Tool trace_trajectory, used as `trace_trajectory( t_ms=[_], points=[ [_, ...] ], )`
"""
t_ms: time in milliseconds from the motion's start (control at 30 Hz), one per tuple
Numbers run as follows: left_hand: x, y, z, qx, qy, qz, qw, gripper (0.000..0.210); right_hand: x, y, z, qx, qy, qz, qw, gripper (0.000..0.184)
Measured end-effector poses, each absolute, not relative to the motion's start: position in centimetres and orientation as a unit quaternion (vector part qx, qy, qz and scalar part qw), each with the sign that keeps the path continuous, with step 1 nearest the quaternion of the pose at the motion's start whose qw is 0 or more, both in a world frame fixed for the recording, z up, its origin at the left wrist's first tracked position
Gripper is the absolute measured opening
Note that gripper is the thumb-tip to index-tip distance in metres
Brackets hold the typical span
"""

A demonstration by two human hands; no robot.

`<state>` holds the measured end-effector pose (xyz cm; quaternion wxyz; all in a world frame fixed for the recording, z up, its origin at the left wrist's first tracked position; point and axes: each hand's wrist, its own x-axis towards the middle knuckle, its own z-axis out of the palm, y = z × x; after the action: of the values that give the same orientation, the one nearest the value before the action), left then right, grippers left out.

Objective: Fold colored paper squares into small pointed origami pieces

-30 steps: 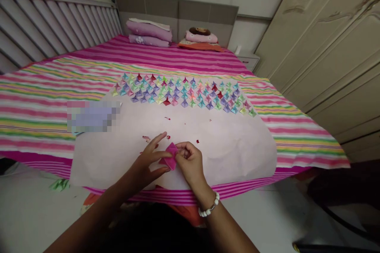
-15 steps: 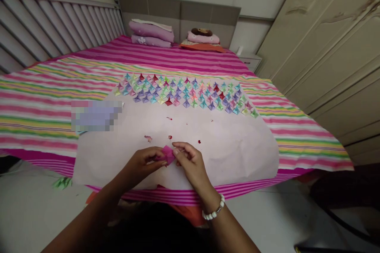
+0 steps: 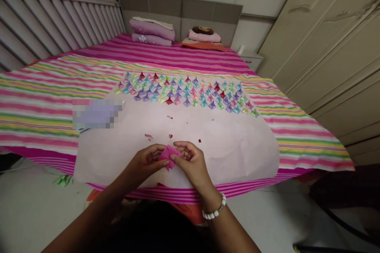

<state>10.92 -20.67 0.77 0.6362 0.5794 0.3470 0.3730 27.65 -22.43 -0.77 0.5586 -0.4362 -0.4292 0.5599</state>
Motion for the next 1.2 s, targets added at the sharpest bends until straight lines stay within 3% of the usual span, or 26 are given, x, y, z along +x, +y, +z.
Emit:
trace_trajectory(
  t_ms=[333,733,1200],
  points=[
    [11.7,-20.5,0.5,0.546,0.407,0.458,0.571,0.012,26.6,-22.8,-0.5,-0.424,-0.402,0.589,0.558,0.036],
    [12.0,-20.8,0.3,0.566,0.426,0.461,0.534,0.011,25.6,-23.0,-0.8,-0.445,-0.407,0.607,0.518,0.033],
    [11.3,-20.7,0.1,0.540,0.392,0.426,0.611,0.022,26.3,-22.9,-0.5,-0.452,-0.351,0.595,0.564,0.026]
  ],
)
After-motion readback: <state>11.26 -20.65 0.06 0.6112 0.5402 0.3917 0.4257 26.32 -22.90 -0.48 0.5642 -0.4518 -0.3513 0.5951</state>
